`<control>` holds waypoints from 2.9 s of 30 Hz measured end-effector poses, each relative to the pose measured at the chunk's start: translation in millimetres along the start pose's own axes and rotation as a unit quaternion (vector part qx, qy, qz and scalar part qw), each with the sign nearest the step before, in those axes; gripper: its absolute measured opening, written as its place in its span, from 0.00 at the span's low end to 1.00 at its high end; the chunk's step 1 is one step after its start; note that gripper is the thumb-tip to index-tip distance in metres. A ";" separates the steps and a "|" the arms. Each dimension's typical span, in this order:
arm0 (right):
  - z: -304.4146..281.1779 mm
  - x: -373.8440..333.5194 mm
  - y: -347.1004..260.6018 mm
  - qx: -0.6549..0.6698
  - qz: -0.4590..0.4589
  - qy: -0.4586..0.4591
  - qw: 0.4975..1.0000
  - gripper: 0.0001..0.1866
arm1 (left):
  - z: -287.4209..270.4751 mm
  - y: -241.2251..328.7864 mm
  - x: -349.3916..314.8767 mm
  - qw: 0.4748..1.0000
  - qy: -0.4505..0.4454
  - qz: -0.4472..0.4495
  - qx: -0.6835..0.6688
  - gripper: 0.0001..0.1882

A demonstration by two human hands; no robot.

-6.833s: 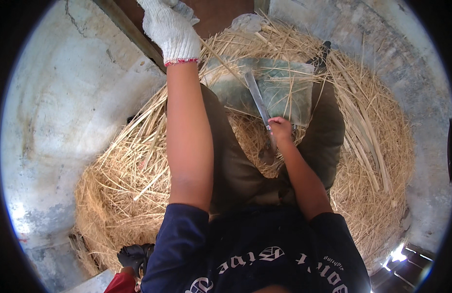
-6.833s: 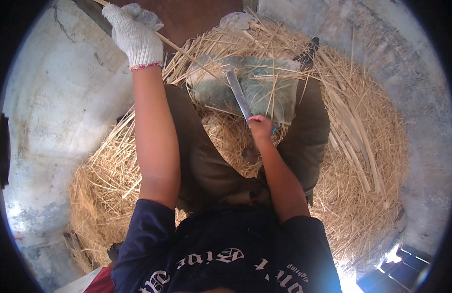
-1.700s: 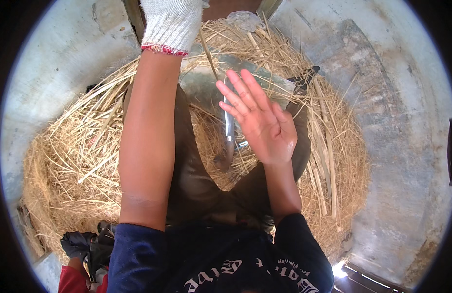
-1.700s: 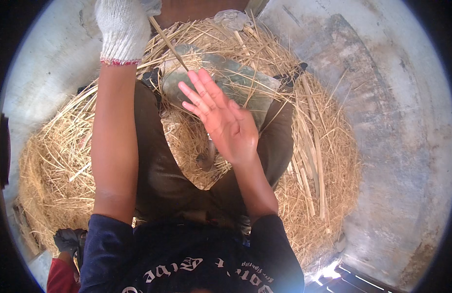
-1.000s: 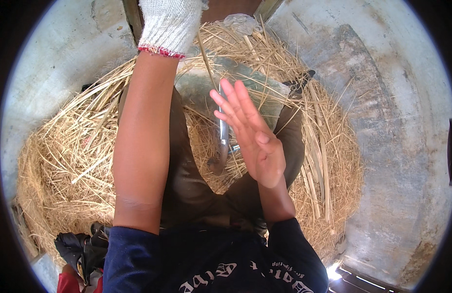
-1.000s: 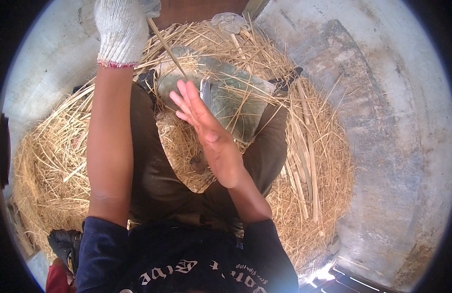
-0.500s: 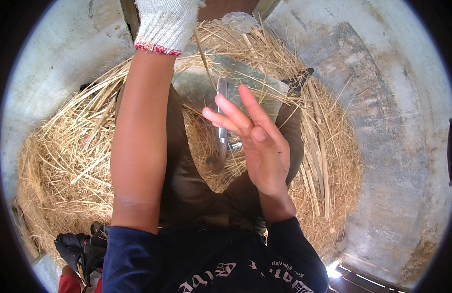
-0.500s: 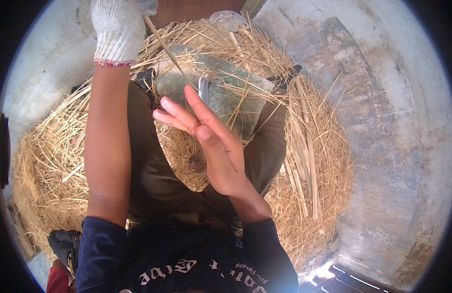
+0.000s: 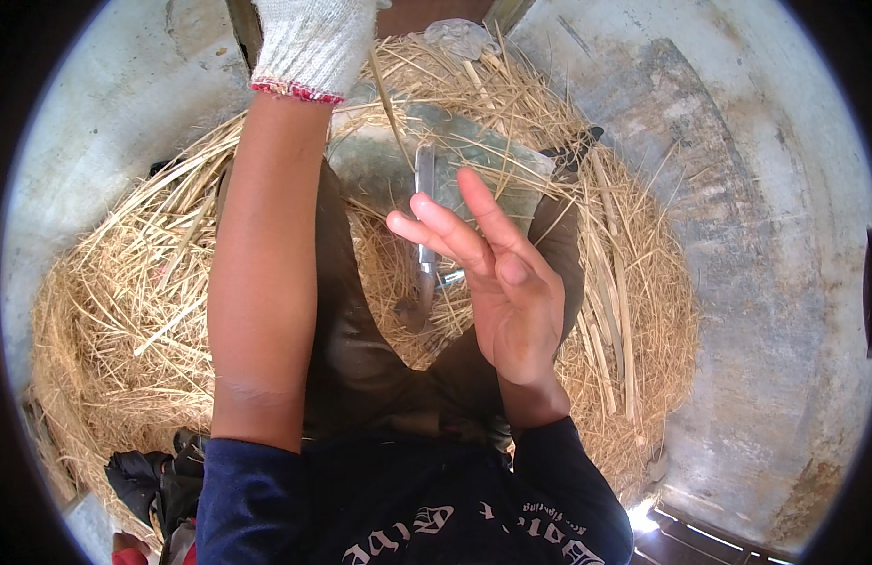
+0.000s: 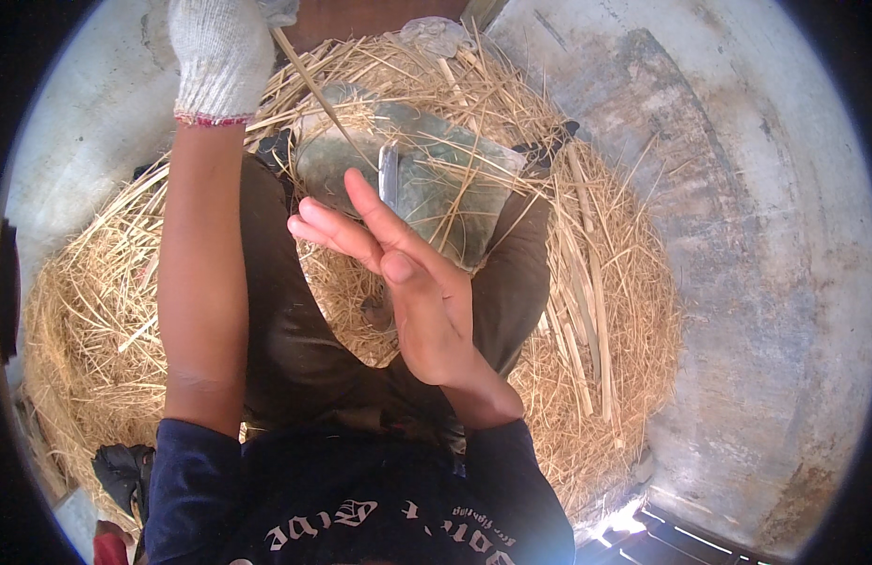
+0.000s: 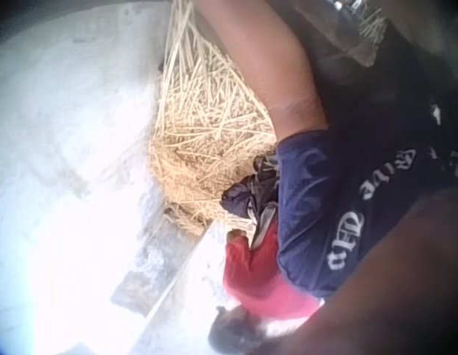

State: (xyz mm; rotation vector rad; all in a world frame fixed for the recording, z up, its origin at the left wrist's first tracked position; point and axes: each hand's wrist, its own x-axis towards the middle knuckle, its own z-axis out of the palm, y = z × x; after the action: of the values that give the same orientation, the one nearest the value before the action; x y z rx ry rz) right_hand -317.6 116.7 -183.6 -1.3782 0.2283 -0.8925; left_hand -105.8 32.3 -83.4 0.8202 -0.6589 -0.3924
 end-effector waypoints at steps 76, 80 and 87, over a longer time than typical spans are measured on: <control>-0.7 -8.1 -9.8 0.152 0.099 0.003 0.983 0.41 | -1.8 -12.6 5.6 0.999 -0.023 0.004 -0.024 0.30; -1.1 -8.3 -9.2 0.161 0.093 -0.010 0.983 0.42 | -0.8 -9.7 2.4 0.999 -0.022 -0.009 -0.023 0.30; 0.3 -7.2 -10.0 0.152 0.088 -0.013 0.984 0.41 | 7.2 -4.2 -2.0 0.999 0.009 0.037 -0.035 0.30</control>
State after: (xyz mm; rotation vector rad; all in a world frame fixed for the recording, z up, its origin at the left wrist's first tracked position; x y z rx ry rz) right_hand -326.3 122.3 -177.0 -1.0688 0.1816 -0.7274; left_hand -112.4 26.9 -83.8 0.7300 -0.6544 -0.3384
